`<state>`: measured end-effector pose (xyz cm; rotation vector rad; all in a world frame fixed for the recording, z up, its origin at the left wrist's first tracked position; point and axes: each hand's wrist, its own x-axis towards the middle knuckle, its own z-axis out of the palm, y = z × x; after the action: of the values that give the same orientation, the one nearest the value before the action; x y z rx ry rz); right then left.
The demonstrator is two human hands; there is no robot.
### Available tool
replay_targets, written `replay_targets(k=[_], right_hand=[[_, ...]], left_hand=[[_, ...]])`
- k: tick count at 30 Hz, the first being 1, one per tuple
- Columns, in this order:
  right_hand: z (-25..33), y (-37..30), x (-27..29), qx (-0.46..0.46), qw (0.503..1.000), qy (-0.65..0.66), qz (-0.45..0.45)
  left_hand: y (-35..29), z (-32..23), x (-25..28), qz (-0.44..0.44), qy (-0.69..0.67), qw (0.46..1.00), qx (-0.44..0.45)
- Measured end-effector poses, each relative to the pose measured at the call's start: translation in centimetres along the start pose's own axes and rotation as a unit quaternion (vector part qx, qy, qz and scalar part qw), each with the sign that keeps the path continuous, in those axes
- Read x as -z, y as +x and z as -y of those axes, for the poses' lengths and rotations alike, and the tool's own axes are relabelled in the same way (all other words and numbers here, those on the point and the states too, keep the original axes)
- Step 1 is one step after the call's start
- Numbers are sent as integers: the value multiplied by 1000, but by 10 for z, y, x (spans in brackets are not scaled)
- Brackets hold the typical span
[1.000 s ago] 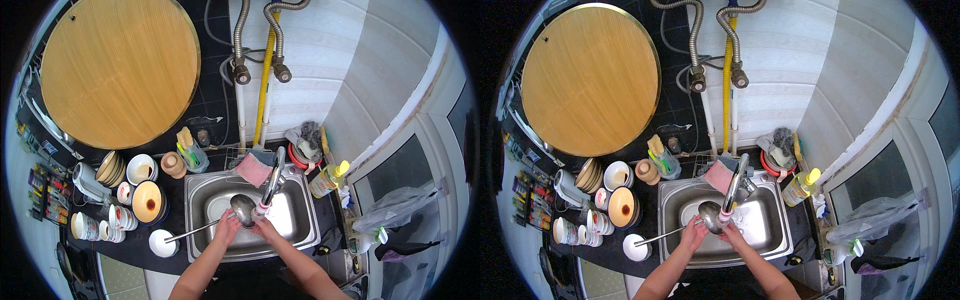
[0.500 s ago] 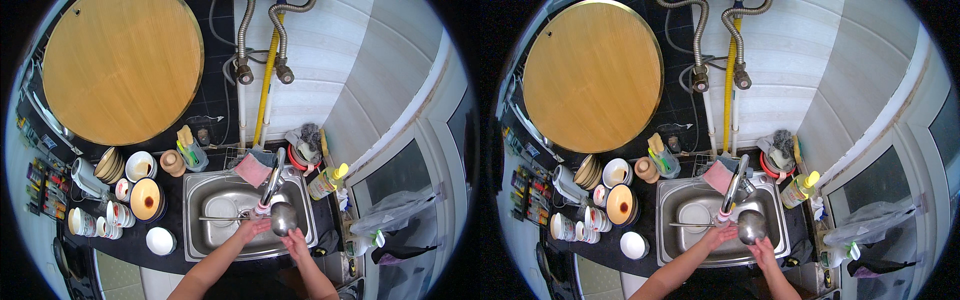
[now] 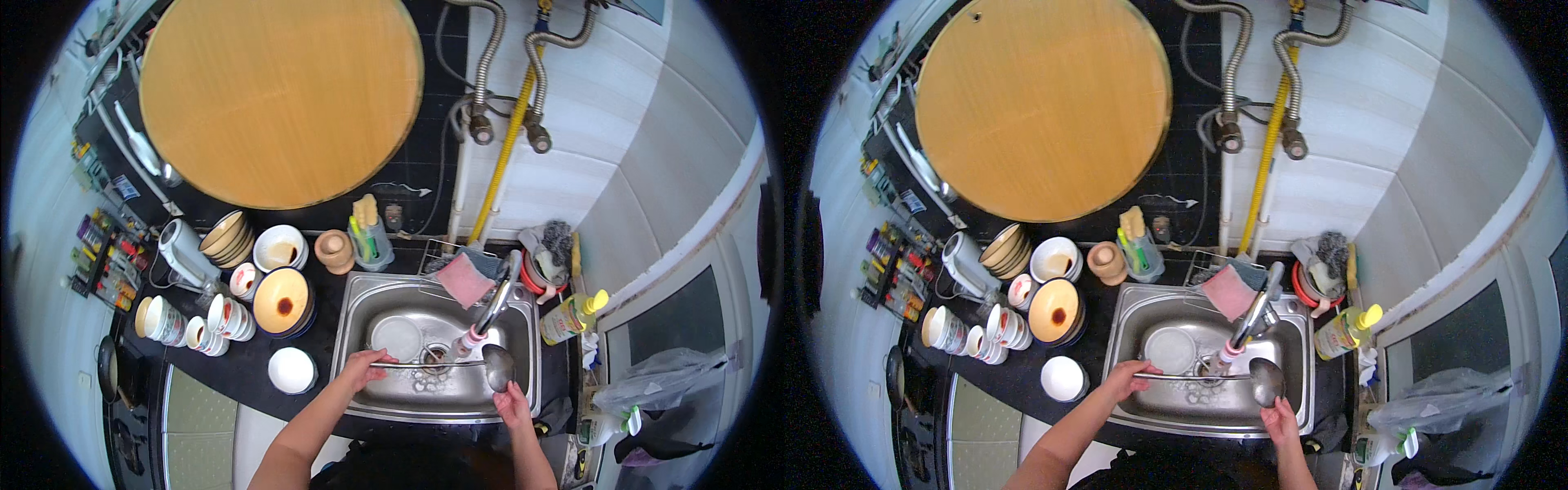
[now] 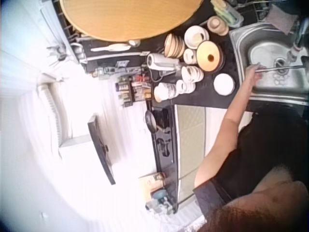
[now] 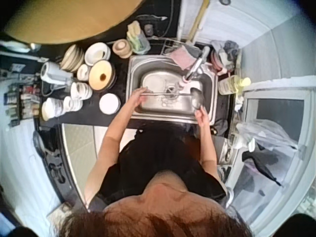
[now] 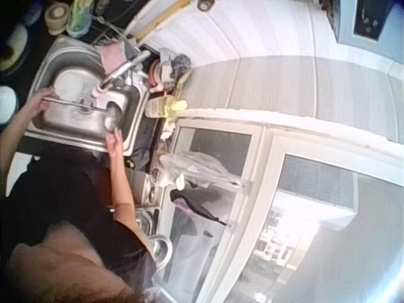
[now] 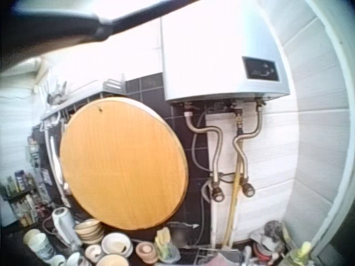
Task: The person washes various kitchen items in a sink, including a metal bowl, a white bowl, a ladle, chopsticks, and a frying pan. They use a sponge and running water to clean each item individually, rinsing them thoroughly before placing them aside.
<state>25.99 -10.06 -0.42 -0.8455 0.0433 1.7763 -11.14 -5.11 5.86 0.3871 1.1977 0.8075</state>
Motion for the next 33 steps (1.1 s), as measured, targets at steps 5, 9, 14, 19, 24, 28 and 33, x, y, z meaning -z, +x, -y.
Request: replay_targets(k=[5, 9, 14, 19, 24, 28, 33], right_hand=[[-31, 41, -19, -86, 994, -37, 55], [-52, 60, -45, -120, 987, -33, 100], [-68, 85, -51, -171, 976, -69, 111], [-84, 76, -84, -184, 969, -127, 101], [-96, 76, -85, -172, 956, -224, 76], [-108, 73, -95, -178, 941, -281, 66], [-126, 84, -101, -157, 940, -298, 50]], left_hand=[[-53, -29, 35, 56, 172, 983, 33], [-85, -29, 52, 85, 320, 943, 39], [-107, -15, 62, 29, 336, 937, -92], [-128, -12, 84, 1, 438, 880, -186], [-154, -18, 101, -25, 485, 825, -289], [-183, -24, 120, -111, 578, 704, -396], [-228, -48, 146, -179, 615, 621, -452]])
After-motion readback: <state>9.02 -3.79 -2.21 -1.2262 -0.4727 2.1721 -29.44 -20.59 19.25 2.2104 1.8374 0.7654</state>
